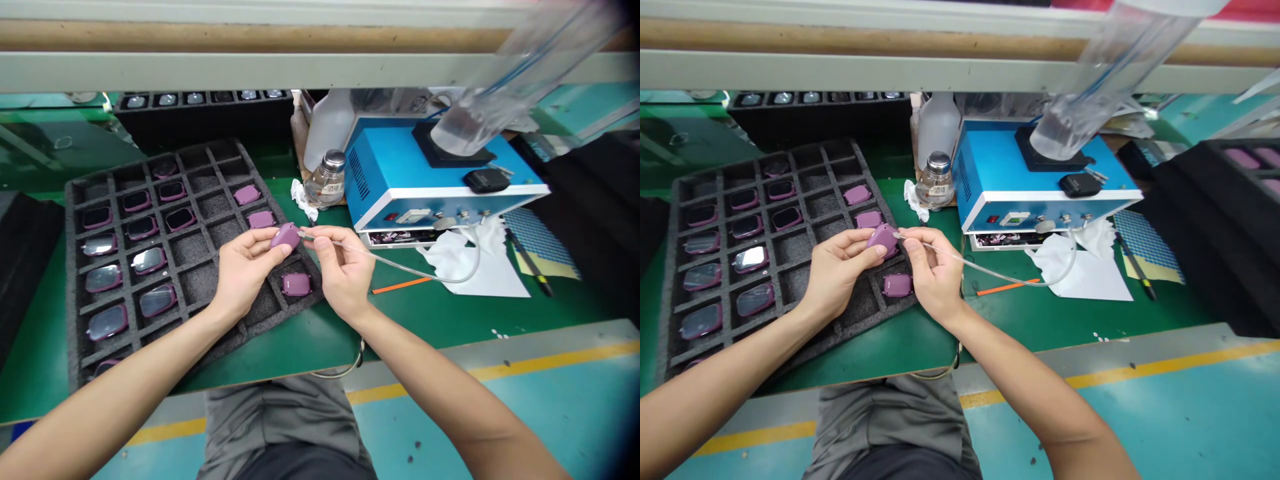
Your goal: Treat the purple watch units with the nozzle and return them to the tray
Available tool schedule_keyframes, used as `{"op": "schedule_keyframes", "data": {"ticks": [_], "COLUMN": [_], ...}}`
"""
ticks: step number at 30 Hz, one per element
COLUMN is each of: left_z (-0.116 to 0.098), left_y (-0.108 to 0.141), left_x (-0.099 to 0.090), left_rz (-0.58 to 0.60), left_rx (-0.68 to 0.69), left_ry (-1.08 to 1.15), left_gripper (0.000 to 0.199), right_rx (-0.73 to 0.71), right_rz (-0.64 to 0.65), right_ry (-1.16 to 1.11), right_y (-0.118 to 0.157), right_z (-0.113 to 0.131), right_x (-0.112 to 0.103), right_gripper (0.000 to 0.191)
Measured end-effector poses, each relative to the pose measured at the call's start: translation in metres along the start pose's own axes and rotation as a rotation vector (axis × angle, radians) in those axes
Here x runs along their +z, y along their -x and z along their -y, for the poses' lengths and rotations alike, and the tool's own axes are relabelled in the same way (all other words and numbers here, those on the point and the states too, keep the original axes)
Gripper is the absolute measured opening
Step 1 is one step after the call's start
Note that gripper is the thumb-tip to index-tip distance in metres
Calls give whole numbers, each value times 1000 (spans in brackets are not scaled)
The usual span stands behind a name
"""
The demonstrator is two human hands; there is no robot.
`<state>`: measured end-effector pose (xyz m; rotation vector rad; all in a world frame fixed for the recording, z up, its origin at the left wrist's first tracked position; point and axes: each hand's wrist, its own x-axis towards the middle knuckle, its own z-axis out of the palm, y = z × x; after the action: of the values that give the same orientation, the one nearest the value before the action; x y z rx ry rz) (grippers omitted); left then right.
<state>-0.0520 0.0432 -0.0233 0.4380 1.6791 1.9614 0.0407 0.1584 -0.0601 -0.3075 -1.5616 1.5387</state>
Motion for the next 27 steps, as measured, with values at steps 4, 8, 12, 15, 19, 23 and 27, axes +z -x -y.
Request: {"op": "schedule_keyframes", "data": {"ticks": [4, 8, 12, 15, 19, 23, 27], "left_z": [0, 1, 2, 3, 3, 4, 3], "left_y": [0, -1, -1, -1, -1, -2, -3], "left_x": [0, 0, -1, -1, -2, -3, -3], "left_rz": [3, 1, 18, 22, 26, 28, 31], "left_rx": [1, 5, 25, 34, 46, 56, 58], "left_ry": [-6, 3, -2, -4, -9, -18, -29], "left_gripper": [37, 37, 36, 35, 34, 34, 34], "right_rx": [18, 17, 18, 26, 25, 37, 27], "right_rz": [2, 5, 5, -1, -5, -2, 7], "right_ry": [28, 39, 47, 35, 7, 3, -16], "right_y": [0, -1, -1, -1, -2, -3, -4], "right_z": [1, 1, 0, 0, 1, 0, -1], "right_x": [0, 0, 1, 1, 2, 2, 2], "right_gripper": [17, 18, 19, 18, 17, 18, 16]}}
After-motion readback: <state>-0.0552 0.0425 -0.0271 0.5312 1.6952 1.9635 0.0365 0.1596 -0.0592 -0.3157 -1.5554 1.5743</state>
